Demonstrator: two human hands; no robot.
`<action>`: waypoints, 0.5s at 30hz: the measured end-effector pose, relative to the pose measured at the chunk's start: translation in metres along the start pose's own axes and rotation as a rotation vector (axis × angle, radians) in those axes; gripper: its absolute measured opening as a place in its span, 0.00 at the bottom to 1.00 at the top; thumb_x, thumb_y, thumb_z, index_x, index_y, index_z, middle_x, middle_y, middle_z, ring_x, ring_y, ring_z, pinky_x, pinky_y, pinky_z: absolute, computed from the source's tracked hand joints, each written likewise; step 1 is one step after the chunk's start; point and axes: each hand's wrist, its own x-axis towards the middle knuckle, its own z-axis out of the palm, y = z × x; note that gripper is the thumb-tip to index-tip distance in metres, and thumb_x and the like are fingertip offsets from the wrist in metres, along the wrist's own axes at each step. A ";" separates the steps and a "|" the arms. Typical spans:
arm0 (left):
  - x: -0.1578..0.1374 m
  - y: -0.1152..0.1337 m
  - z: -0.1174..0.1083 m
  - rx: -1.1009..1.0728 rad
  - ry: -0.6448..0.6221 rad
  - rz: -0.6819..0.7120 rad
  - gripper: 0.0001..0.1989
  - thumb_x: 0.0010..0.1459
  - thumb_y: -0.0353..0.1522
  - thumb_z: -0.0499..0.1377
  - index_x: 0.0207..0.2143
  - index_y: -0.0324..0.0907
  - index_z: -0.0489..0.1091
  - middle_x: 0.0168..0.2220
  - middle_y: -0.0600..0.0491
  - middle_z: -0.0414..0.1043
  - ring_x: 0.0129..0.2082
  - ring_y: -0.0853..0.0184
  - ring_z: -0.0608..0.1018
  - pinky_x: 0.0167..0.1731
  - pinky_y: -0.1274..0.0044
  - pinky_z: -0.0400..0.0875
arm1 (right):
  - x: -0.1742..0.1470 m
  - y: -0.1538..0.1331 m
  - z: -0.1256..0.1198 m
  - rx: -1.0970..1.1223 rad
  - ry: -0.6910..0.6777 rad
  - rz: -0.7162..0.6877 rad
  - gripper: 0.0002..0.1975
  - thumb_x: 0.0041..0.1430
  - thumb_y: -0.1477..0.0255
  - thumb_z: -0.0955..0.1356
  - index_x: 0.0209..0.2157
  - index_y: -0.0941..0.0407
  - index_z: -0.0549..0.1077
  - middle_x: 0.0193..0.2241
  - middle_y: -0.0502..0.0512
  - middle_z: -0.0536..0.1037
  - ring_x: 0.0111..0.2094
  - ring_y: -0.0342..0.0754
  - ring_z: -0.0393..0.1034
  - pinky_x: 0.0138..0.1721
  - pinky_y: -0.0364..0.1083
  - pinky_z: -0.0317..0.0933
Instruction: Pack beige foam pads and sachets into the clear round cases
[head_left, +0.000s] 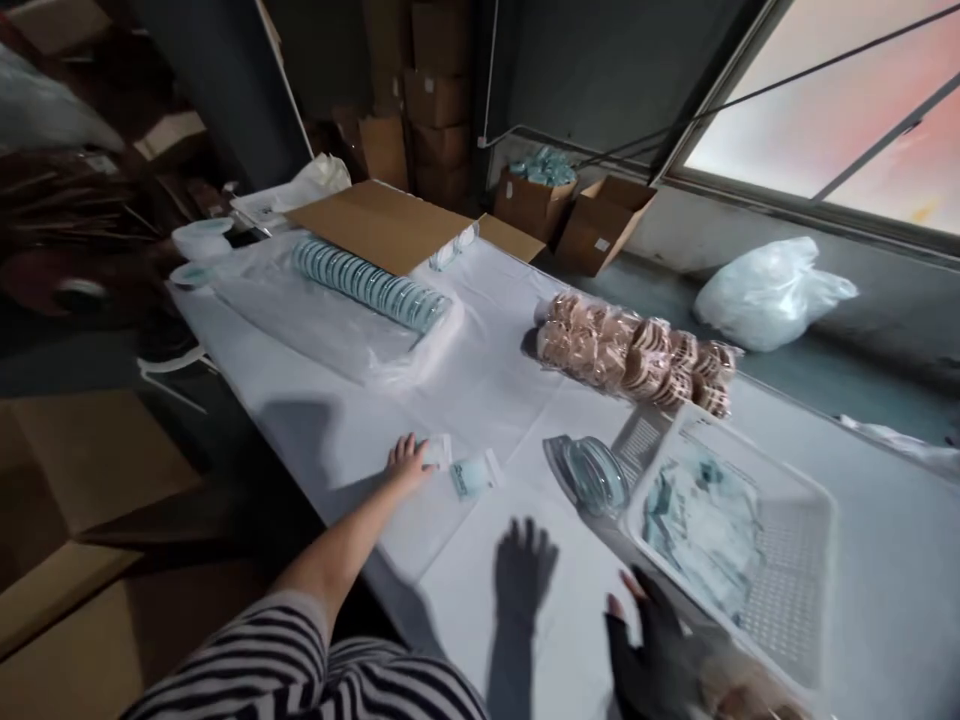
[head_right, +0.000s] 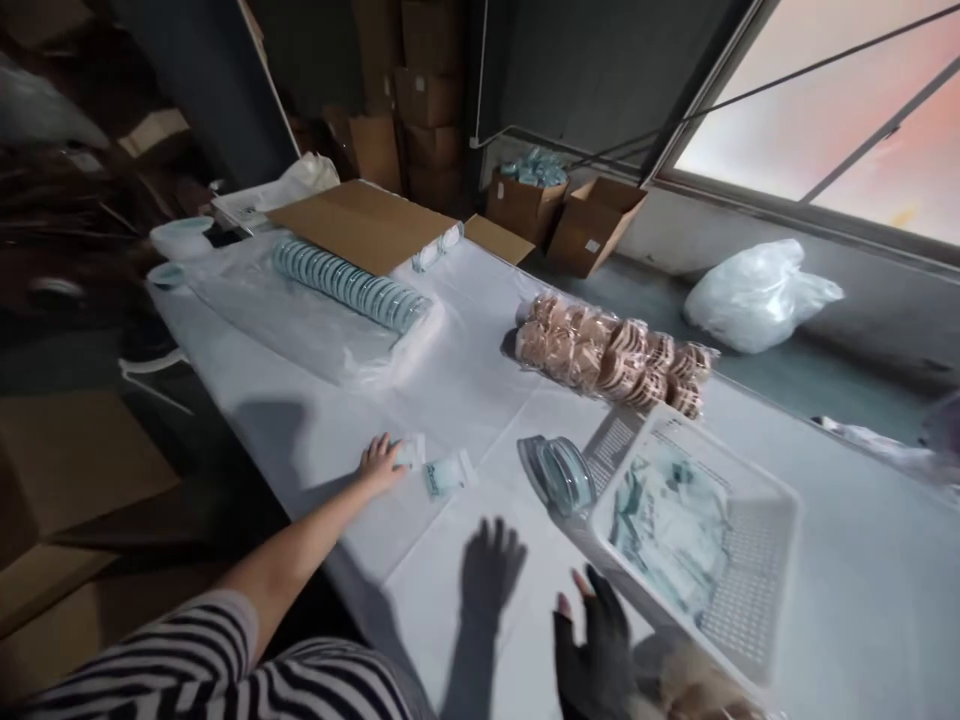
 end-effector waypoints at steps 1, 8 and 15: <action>0.006 -0.002 0.005 0.038 -0.061 0.060 0.32 0.51 0.34 0.64 0.60 0.47 0.65 0.69 0.44 0.51 0.69 0.49 0.50 0.66 0.60 0.45 | 0.015 -0.026 0.041 0.055 -0.022 0.077 0.27 0.60 0.62 0.61 0.62 0.41 0.62 0.54 0.60 0.73 0.55 0.66 0.68 0.51 0.67 0.67; -0.006 0.008 0.034 -0.026 -0.517 0.476 0.37 0.54 0.34 0.57 0.67 0.40 0.55 0.72 0.46 0.38 0.71 0.53 0.41 0.69 0.63 0.39 | 0.045 -0.138 0.199 -0.115 -0.677 0.312 0.32 0.51 0.69 0.64 0.60 0.45 0.68 0.61 0.58 0.68 0.63 0.67 0.59 0.57 0.65 0.60; 0.001 -0.021 0.020 -0.154 -0.514 0.517 0.33 0.53 0.30 0.57 0.63 0.44 0.60 0.71 0.47 0.41 0.70 0.55 0.49 0.67 0.61 0.50 | 0.026 -0.117 0.223 -0.122 -0.543 0.225 0.27 0.57 0.67 0.60 0.56 0.60 0.72 0.59 0.67 0.69 0.61 0.64 0.61 0.59 0.60 0.58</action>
